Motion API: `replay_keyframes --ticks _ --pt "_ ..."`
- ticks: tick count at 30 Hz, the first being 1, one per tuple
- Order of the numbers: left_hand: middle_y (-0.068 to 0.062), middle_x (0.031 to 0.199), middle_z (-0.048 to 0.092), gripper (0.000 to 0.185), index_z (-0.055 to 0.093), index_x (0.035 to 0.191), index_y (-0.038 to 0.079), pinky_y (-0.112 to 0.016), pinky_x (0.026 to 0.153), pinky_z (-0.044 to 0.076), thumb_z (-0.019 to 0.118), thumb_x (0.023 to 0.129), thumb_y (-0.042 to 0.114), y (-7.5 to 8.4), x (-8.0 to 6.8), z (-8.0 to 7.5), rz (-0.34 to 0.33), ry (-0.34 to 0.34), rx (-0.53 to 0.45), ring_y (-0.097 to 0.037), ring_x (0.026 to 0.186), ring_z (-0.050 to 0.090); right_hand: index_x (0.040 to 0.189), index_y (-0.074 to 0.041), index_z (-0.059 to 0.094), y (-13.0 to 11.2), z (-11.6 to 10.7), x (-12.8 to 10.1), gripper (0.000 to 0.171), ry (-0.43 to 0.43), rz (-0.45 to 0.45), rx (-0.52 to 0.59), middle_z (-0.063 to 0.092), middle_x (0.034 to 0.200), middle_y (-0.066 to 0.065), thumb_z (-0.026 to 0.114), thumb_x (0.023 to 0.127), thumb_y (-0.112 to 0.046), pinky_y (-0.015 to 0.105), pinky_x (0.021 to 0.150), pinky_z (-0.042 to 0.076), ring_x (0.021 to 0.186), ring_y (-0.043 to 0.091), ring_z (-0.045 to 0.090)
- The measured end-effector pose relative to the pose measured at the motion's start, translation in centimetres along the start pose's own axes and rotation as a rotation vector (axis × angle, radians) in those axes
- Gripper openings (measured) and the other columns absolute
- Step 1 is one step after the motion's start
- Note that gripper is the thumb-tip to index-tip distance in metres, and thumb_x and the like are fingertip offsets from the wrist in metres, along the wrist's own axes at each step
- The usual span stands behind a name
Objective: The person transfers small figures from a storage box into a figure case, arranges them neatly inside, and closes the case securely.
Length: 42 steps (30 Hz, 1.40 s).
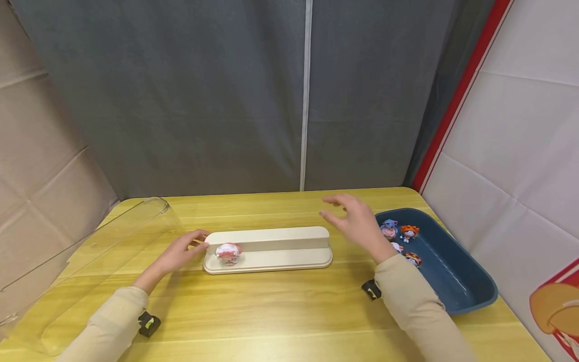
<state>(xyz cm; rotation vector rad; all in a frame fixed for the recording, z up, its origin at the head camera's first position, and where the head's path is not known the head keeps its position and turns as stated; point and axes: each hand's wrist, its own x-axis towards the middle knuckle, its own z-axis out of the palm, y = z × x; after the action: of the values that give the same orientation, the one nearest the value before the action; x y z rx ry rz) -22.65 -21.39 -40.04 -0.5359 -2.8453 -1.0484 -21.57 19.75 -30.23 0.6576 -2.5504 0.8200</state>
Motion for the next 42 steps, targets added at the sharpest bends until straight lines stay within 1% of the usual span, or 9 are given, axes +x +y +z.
replay_keyframes --ticks 5,17,21,25,30,32,35,38,42 --pt "-0.017 0.104 0.055 0.031 0.052 0.115 0.002 -0.044 0.077 0.044 0.055 0.089 0.017 0.0 0.0 0.0 -0.010 0.001 -0.006 -0.030 0.089 0.055 0.110 0.000 0.059 0.7 -0.6 0.2 0.035 -0.021 0.081 0.004 0.058 0.105 0.015 0.062 0.084 -0.024 0.045 0.078 0.043 0.094 0.028 0.052" --pt "-0.017 0.104 0.055 0.031 0.052 0.115 0.001 -0.045 0.078 0.043 0.055 0.089 0.017 0.1 0.0 0.0 -0.009 -0.001 -0.006 -0.030 0.089 0.055 0.113 -0.003 0.056 2.4 -2.5 0.5 0.041 -0.039 0.183 0.040 0.056 0.108 0.015 0.055 0.087 -0.035 0.047 0.079 0.041 0.097 0.029 0.048" --pt "-0.018 0.105 0.055 0.032 0.051 0.116 0.000 -0.045 0.078 0.043 0.054 0.089 0.017 0.1 0.0 0.0 -0.007 0.000 -0.006 -0.031 0.090 0.055 0.113 -0.003 0.056 2.9 -3.3 0.5 0.041 -0.037 0.210 0.044 0.055 0.108 0.016 0.054 0.087 -0.034 0.047 0.079 0.041 0.096 0.029 0.047" --pt "-0.019 0.105 0.055 0.032 0.051 0.116 0.000 -0.045 0.078 0.043 0.054 0.089 0.017 0.1 -0.1 0.0 -0.003 0.000 -0.003 -0.031 0.090 0.055 0.113 -0.002 0.055 3.3 -3.9 0.4 0.040 -0.037 0.219 0.038 0.055 0.108 0.017 0.054 0.088 -0.033 0.048 0.079 0.042 0.095 0.029 0.048" --pt "-0.019 0.105 0.055 0.031 0.052 0.116 0.000 -0.045 0.078 0.043 0.055 0.089 0.016 0.3 -0.1 0.0 0.003 -0.001 0.002 -0.031 0.090 0.055 0.113 -0.001 0.055 4.1 -5.1 0.4 0.038 -0.028 0.178 0.023 0.057 0.105 0.017 0.055 0.088 -0.030 0.047 0.076 0.044 0.092 0.028 0.051" --pt "-0.018 0.104 0.055 0.031 0.052 0.115 0.000 -0.045 0.078 0.043 0.055 0.089 0.016 0.3 0.0 0.0 0.003 0.000 0.001 -0.031 0.089 0.055 0.112 -0.001 0.056 4.5 -5.6 0.4 0.037 -0.024 0.156 0.020 0.058 0.103 0.016 0.056 0.088 -0.028 0.043 0.074 0.045 0.090 0.027 0.053" --pt "-0.017 0.104 0.056 0.031 0.052 0.115 0.000 -0.045 0.078 0.043 0.055 0.089 0.016 0.3 0.0 0.0 0.004 -0.001 0.002 -0.031 0.089 0.055 0.112 -0.001 0.057 5.3 -6.4 0.4 0.034 -0.020 0.136 0.024 0.059 0.100 0.015 0.056 0.087 -0.025 0.028 0.072 0.047 0.086 0.023 0.053" --pt "-0.017 0.103 0.056 0.031 0.052 0.115 0.000 -0.045 0.078 0.043 0.055 0.088 0.016 0.3 0.0 0.0 0.006 0.000 0.001 -0.030 0.089 0.055 0.111 -0.001 0.058 6.2 -7.0 0.2 0.032 -0.011 0.134 0.028 0.060 0.099 0.015 0.057 0.087 -0.023 0.013 0.067 0.042 0.083 0.013 0.053" --pt "-0.017 0.104 0.056 0.031 0.052 0.115 0.000 -0.045 0.078 0.043 0.055 0.088 0.016 0.3 -0.1 0.0 0.007 -0.001 -0.002 -0.030 0.089 0.055 0.111 -0.002 0.058 7.3 -7.5 -0.2 0.032 -0.007 0.138 0.024 0.060 0.099 0.015 0.057 0.087 -0.023 0.011 0.064 0.040 0.080 0.005 0.051"
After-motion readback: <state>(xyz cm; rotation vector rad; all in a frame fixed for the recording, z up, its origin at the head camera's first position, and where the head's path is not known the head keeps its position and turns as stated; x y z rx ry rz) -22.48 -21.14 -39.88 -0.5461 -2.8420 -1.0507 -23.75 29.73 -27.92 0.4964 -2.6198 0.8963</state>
